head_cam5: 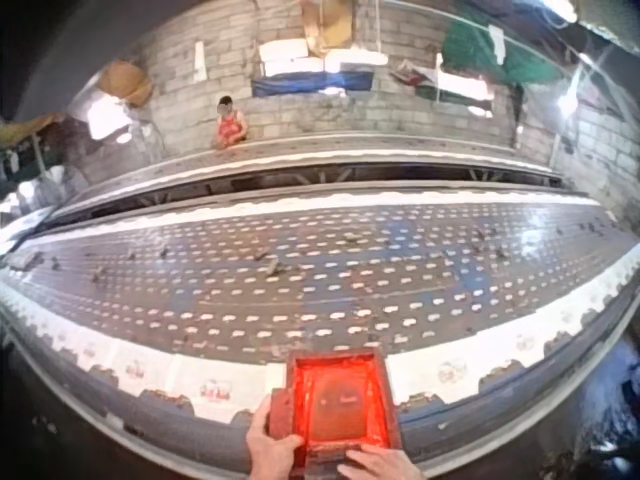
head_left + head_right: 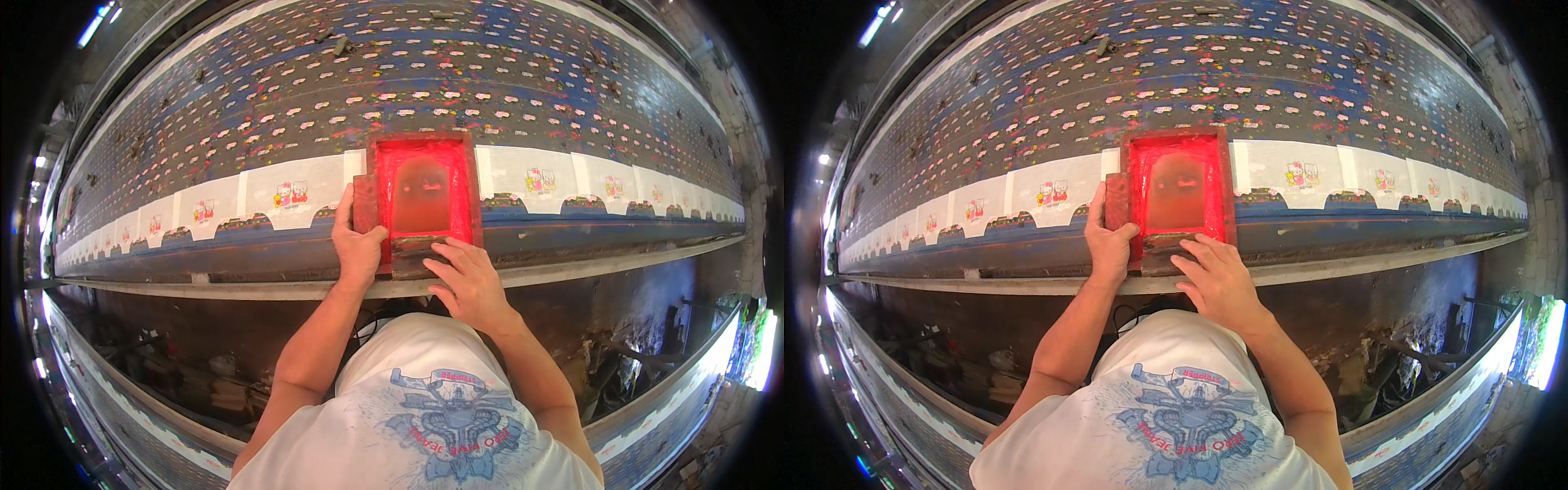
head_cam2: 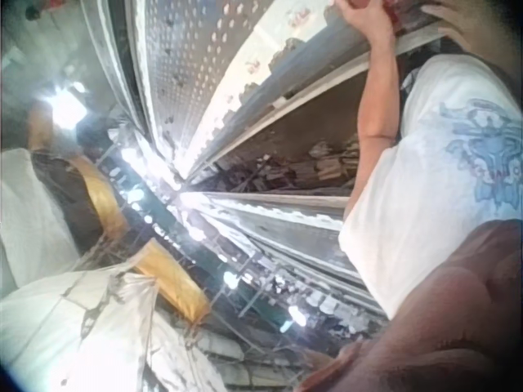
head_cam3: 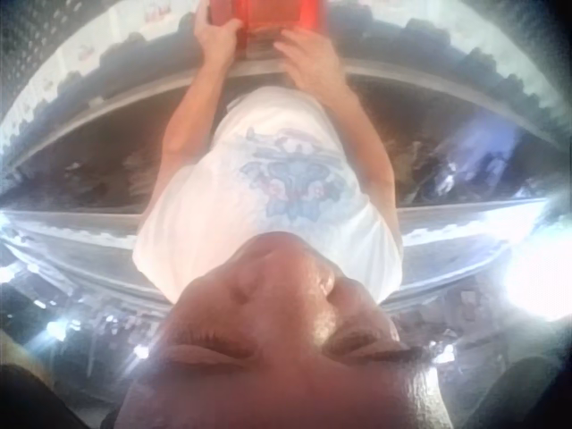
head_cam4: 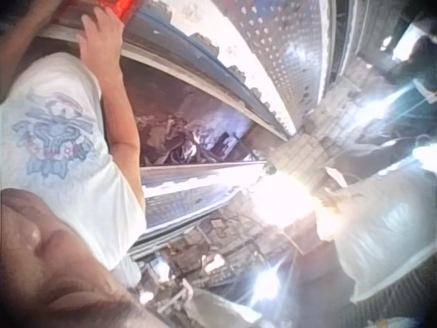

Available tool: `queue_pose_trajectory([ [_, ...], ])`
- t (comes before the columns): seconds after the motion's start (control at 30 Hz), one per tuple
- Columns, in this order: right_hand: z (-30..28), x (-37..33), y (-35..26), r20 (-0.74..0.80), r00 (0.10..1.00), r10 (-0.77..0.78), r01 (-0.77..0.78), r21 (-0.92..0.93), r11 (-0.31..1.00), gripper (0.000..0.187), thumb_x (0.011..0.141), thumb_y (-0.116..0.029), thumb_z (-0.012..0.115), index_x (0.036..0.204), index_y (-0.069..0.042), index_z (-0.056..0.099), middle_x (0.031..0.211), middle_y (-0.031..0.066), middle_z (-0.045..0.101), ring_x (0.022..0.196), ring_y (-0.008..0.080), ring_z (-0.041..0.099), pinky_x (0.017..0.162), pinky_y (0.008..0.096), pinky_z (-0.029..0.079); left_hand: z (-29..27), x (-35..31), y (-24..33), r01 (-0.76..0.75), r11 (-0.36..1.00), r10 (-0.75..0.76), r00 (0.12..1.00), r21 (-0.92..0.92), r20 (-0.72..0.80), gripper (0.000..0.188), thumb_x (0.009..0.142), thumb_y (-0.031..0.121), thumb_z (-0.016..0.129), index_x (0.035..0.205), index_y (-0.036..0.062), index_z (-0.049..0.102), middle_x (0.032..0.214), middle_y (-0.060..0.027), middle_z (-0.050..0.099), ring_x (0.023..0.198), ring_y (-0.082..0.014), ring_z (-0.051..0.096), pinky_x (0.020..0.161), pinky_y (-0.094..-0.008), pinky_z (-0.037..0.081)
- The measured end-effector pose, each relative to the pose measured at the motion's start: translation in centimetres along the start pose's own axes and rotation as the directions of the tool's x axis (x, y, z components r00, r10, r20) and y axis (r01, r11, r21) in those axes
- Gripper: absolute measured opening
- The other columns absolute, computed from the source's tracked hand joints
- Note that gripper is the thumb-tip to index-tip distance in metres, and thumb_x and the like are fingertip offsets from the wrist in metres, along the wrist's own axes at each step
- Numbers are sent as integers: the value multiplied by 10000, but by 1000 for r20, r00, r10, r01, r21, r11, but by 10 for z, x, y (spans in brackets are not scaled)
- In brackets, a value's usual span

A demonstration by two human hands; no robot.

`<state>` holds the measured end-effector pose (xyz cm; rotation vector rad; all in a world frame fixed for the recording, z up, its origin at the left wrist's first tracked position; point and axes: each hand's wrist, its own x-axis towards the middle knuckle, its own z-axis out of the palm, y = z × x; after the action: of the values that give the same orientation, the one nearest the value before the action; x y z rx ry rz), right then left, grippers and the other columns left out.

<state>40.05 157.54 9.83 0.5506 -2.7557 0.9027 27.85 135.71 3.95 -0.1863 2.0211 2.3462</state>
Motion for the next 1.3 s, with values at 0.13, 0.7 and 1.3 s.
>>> queue_pose_trajectory([
  [0.13, 12, 17, -2, 85, 995, -49, 59, -127, 990, 542, 878, -110, 881, 1405, -66, 759, 1452, 145, 710, 1371, 379, 663, 1133, 534, 535, -3, 3, -5, -6, 1000, 6, 1000, 18, 0, 1027, 799, -183, 714, 1769, -24, 415, 1655, -182, 600, 1485, -238, 615, 1221, -369, 524],
  [0.7, -17, 171, 98, 215, 977, 0, 37, -170, 985, 408, 959, 19, 734, 1359, -58, 755, 1226, 202, 794, 1200, 451, 722, 1064, 569, 567, -1, 4, -11, -74, 997, 74, 997, 18, 4, 997, 797, -131, 726, 1745, -60, 424, 1644, -224, 607, 1523, -268, 598, 1276, -372, 466],
  [1.3, 20, 60, 16, 92, 996, -1, 23, -243, 970, 638, 795, 81, 723, 1403, -102, 789, 1348, 106, 752, 1197, 356, 680, 1035, 497, 546, -5, 6, -18, -88, 994, 90, 995, 71, -36, 847, 952, -26, 786, 1733, -28, 457, 1651, -204, 595, 1500, -267, 602, 1268, -403, 473],
])
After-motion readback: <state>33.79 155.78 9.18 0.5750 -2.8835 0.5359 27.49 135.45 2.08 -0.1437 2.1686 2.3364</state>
